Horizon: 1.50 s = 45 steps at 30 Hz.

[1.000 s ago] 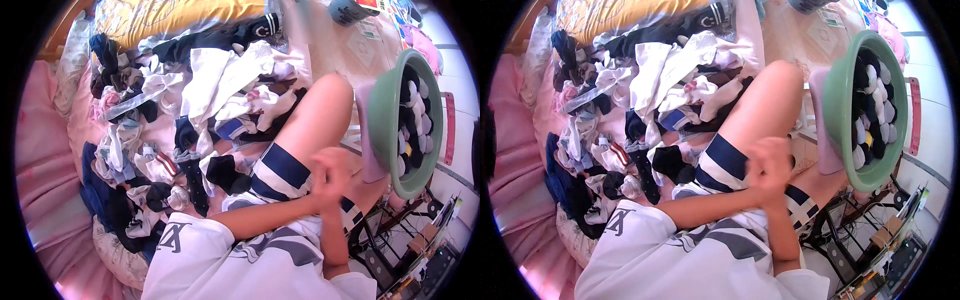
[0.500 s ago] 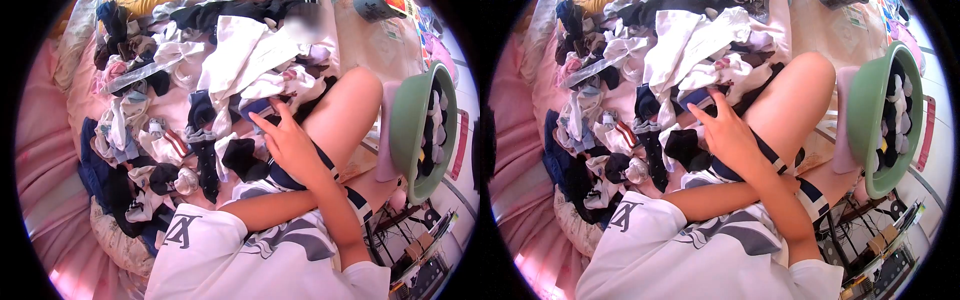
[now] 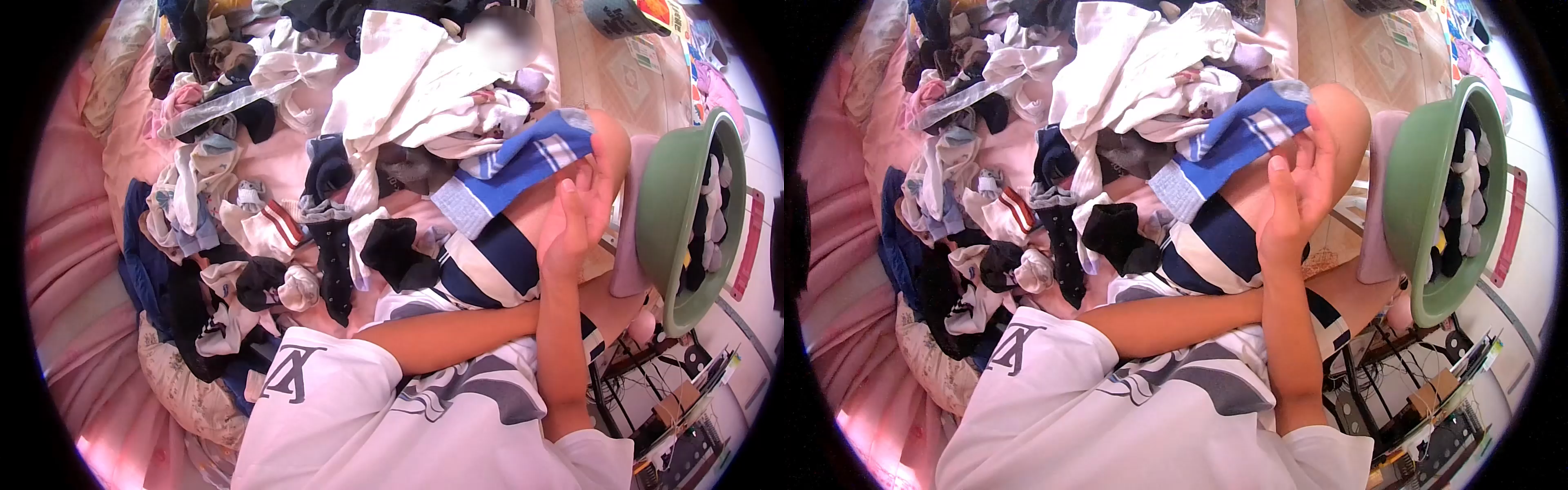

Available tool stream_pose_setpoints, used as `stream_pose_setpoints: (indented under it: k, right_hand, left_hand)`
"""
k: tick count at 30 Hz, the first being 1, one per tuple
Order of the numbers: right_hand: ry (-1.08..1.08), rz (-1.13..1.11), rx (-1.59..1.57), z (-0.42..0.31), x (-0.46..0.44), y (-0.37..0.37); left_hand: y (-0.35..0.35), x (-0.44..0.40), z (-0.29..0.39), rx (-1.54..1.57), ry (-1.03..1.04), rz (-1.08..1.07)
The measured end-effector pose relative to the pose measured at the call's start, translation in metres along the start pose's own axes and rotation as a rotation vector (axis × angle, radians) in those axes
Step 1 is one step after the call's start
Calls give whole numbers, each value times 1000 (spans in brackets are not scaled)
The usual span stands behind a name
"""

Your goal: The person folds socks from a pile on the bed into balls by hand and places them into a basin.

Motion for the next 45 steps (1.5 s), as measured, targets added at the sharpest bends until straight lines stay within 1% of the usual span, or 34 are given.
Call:
stream_pose_setpoints:
  k: [1, 3, 4, 6, 7, 8, 10, 12, 13, 14, 16, 17, 19, 21, 24, 26, 27, 29, 31, 33, 34, 36, 37, 39, 40, 41, 43, 45]
  right_hand:
    - [1, 0, 2, 1, 1, 0]
    - [-80, 152, 376, -4, 6, -6]
    - [-79, 152, 377, -4, 8, -5]
    - [-293, 77, 774, -17, 16, 6]
    - [-295, 74, 771, -20, 20, 8]
    - [-253, -190, 723, -17, 24, 21]
    - [-197, -623, 658, 1, 34, 51]
    - [14, -816, 628, 31, 49, 83]
    - [219, -835, 607, 44, 58, 89]
    - [222, -839, 606, 49, 62, 92]
    - [108, -908, 808, 61, 67, 96]
    - [112, -916, 803, 66, 69, 97]
    - [103, -828, 907, 77, 64, 93]
    - [203, -829, 891, 85, 59, 85]
    - [200, -822, 847, 76, 52, 89]
    - [388, -687, 669, 67, 45, 88]
    - [390, -692, 672, 67, 44, 85]
    - [440, -505, 139, 60, 36, 78]
    - [662, -336, -59, 63, 31, 66]
    - [768, -233, -366, 60, 26, 66]
    - [768, -234, -365, 59, 23, 67]
    - [642, -246, -245, 55, 16, 70]
    - [646, -250, -246, 57, 18, 73]
    - [222, -301, 76, 46, 19, 75]
    - [122, -384, 144, 45, 23, 74]
    - [52, -520, 267, 44, 27, 70]
    - [34, -887, 509, 39, 36, 89]
    - [278, -1009, 535, 54, 56, 104]
  left_hand:
    - [0, 0, -1, -1, 0, 1]
    - [0, 1, -1, -1, -1, 6]
    - [0, 1, -2, -2, -2, 7]
    - [2, 4, -3, -1, -7, 6]
    - [2, 6, -4, 0, -12, 4]
    - [4, 8, -6, -2, -18, 2]
    - [7, 14, -7, 3, -28, -2]
    - [12, 21, -9, 9, -39, -8]
    - [13, 22, -10, 9, -44, -9]
    - [14, 23, -9, 16, -46, -8]
    - [13, 23, -9, 17, -48, 6]
    - [12, 24, -9, 24, -50, 11]
    - [8, 23, -8, 31, -48, 29]
    - [2, 22, -6, 42, -46, 48]
    - [-6, 19, -3, 52, -37, 75]
    - [-10, 17, -1, 56, -29, 93]
    - [-13, 16, 0, 60, -21, 99]
    - [-16, 14, 2, 65, -12, 106]
    - [-19, 13, 2, 62, -2, 114]
    - [-21, 13, 4, 60, 5, 117]
    - [-22, 13, 4, 61, 9, 118]
    - [-23, 13, 4, 65, 9, 119]
    - [-22, 14, 3, 65, 9, 122]
    - [-21, 15, 3, 68, 7, 124]
    - [-21, 15, 3, 71, 7, 120]
    - [-20, 15, 3, 72, 8, 118]
    - [-18, 16, 4, 73, 5, 114]
    - [-17, 18, 4, 65, 14, 111]
Point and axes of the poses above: each hand's wrist, its own x-axis away from the middle knuckle, its own y-axis out of the palm, z = x × y, the point moved 5 cm from there along -x, towards the middle knuckle, and after that the axes turned 12 degrees about -x, right-handed, at the moved point
